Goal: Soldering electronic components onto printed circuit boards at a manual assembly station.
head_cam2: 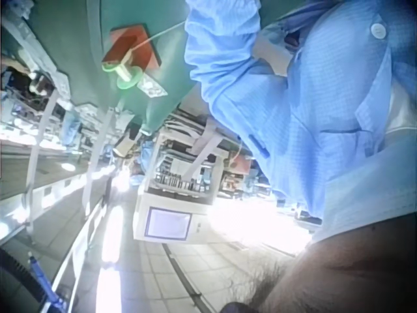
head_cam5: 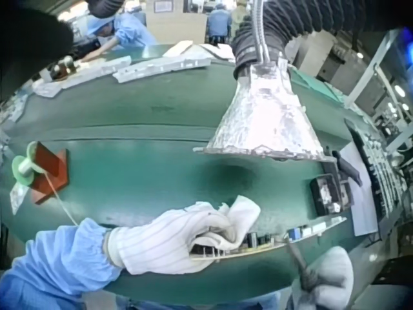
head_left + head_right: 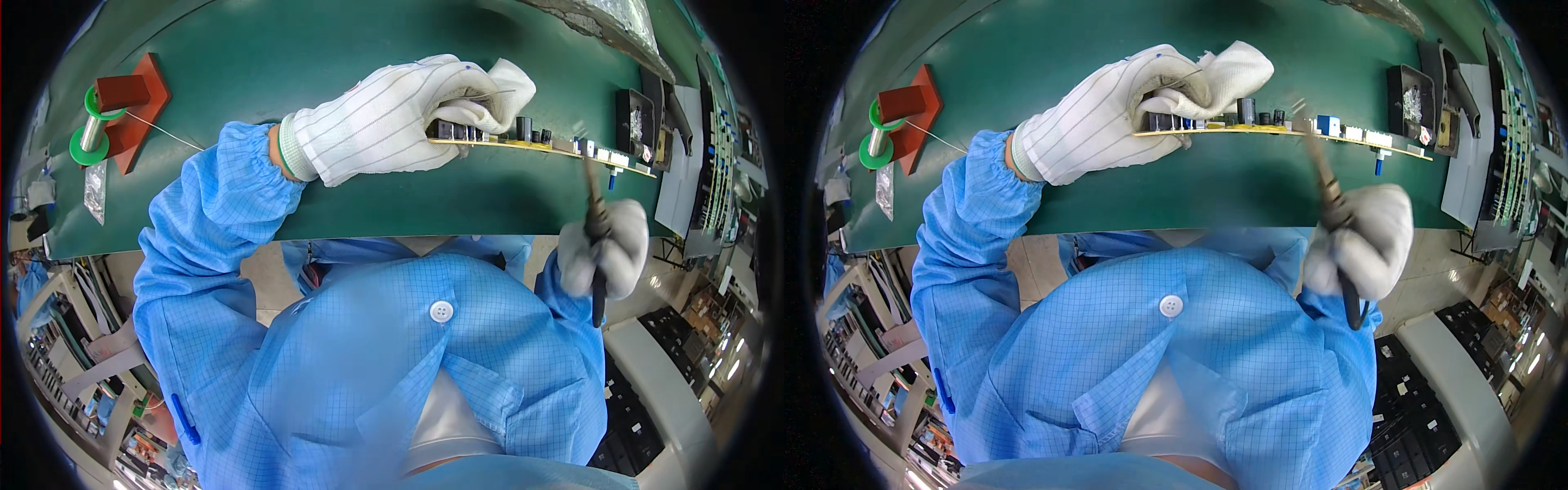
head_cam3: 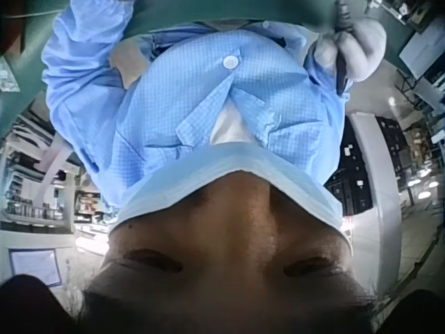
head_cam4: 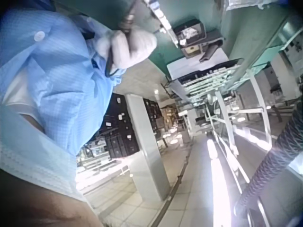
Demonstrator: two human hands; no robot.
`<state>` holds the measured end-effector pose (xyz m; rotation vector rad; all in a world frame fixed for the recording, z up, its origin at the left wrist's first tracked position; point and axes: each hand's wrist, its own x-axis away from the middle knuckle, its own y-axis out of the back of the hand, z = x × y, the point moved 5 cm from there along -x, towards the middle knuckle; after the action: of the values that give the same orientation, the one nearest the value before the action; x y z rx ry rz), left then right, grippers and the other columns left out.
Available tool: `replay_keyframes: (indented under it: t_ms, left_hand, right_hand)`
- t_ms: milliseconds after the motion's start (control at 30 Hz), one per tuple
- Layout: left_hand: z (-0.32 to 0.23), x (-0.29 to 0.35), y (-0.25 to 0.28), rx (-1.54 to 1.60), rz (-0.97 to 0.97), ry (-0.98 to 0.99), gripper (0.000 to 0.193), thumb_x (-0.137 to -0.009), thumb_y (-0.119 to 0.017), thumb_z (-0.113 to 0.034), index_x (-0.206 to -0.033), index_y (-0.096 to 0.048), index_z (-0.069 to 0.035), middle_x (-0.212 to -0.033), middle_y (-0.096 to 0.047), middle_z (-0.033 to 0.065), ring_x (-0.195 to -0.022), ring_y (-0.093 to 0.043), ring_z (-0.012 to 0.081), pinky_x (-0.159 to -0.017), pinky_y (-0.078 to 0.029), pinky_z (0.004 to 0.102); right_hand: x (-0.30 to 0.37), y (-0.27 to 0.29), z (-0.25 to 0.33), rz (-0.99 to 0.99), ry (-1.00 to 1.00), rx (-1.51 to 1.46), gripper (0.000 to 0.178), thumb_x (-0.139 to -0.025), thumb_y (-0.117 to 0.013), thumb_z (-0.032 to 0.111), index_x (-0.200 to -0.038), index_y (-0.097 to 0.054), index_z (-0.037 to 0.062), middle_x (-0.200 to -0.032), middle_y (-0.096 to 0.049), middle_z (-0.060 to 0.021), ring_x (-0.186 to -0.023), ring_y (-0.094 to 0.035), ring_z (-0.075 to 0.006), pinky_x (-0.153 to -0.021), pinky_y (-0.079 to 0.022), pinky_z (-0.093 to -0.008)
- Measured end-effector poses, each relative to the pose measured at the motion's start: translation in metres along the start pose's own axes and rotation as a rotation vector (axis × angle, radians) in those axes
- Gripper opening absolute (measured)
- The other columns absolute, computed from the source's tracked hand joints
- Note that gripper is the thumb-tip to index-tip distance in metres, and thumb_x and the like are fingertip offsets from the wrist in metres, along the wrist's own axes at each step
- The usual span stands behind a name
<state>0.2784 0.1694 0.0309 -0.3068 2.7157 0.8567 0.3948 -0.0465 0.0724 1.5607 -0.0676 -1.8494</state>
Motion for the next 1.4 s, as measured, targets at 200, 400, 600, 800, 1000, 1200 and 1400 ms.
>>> replay_keyframes:
  t_ms: [200, 400, 600, 800, 1000, 1200, 1400]
  left_hand:
    - [0.005, 0.002, -0.001, -0.024, -0.007, 0.016, 0.036, -0.074, -0.073, -0.008, -0.106, -0.057, -0.008, -0.098, -0.059, 0.0078, -0.083, -0.061, 0.0276, -0.074, -0.050, 0.0345]
    - [0.005, 0.003, -0.005, -0.030, -0.022, 0.007, 0.036, -0.075, -0.073, -0.007, -0.106, -0.056, -0.009, -0.098, -0.059, 0.0074, -0.081, -0.060, 0.0274, -0.072, -0.050, 0.0350]
    - [0.006, 0.004, -0.005, -0.017, -0.041, -0.004, 0.039, -0.075, -0.073, -0.006, -0.108, -0.053, -0.006, -0.096, -0.059, 0.0096, -0.080, -0.061, 0.0277, -0.071, -0.051, 0.0346]
    - [0.005, 0.003, -0.003, -0.065, -0.029, -0.025, 0.043, -0.074, -0.075, -0.007, -0.110, -0.051, -0.005, -0.095, -0.059, 0.0100, -0.080, -0.062, 0.0275, -0.071, -0.051, 0.0346]
    - [0.003, 0.002, -0.003, -0.019, -0.033, -0.023, 0.043, -0.072, -0.076, -0.009, -0.108, -0.053, -0.006, -0.096, -0.059, 0.0091, -0.080, -0.063, 0.0272, -0.071, -0.051, 0.0340]
    - [0.007, 0.004, -0.004, -0.027, -0.044, 0.014, 0.042, -0.072, -0.075, -0.011, -0.107, -0.053, -0.008, -0.098, -0.059, 0.0083, -0.083, -0.062, 0.0275, -0.073, -0.051, 0.0345]
    - [0.009, 0.005, -0.006, -0.024, -0.046, 0.029, 0.042, -0.073, -0.076, -0.012, -0.108, -0.053, -0.008, -0.099, -0.059, 0.0079, -0.084, -0.061, 0.0281, -0.074, -0.050, 0.0350]
  right_hand:
    - [0.010, -0.027, -0.002, 0.026, -0.034, -0.384, 0.015, -0.085, -0.060, 0.018, -0.087, -0.050, 0.0078, -0.069, -0.050, -0.0099, -0.056, -0.050, -0.0211, -0.049, -0.039, -0.0325]
    - [0.014, -0.033, -0.004, -0.016, -0.111, -0.389, 0.014, -0.084, -0.060, 0.017, -0.091, -0.052, 0.0086, -0.070, -0.052, -0.0106, -0.057, -0.051, -0.0216, -0.049, -0.040, -0.0328]
    - [0.014, -0.035, -0.008, -0.024, -0.108, -0.394, 0.013, -0.084, -0.061, 0.015, -0.091, -0.052, 0.0091, -0.070, -0.053, -0.0104, -0.057, -0.051, -0.0219, -0.049, -0.041, -0.0329]
    - [0.014, -0.036, -0.008, -0.016, -0.127, -0.380, 0.014, -0.083, -0.062, 0.015, -0.090, -0.052, 0.0091, -0.070, -0.053, -0.0104, -0.057, -0.051, -0.0220, -0.049, -0.041, -0.0333]
    - [0.016, -0.036, -0.010, -0.035, -0.119, -0.392, 0.015, -0.084, -0.062, 0.017, -0.091, -0.052, 0.0089, -0.070, -0.052, -0.0104, -0.057, -0.051, -0.0221, -0.049, -0.041, -0.0333]
    - [0.016, -0.034, -0.013, 0.012, -0.101, -0.411, 0.016, -0.085, -0.061, 0.019, -0.093, -0.052, 0.0083, -0.071, -0.053, -0.0106, -0.057, -0.052, -0.0224, -0.049, -0.041, -0.0336]
    - [0.017, -0.032, -0.014, 0.087, -0.094, -0.416, 0.017, -0.085, -0.061, 0.019, -0.093, -0.052, 0.0080, -0.071, -0.053, -0.0108, -0.057, -0.052, -0.0225, -0.049, -0.041, -0.0339]
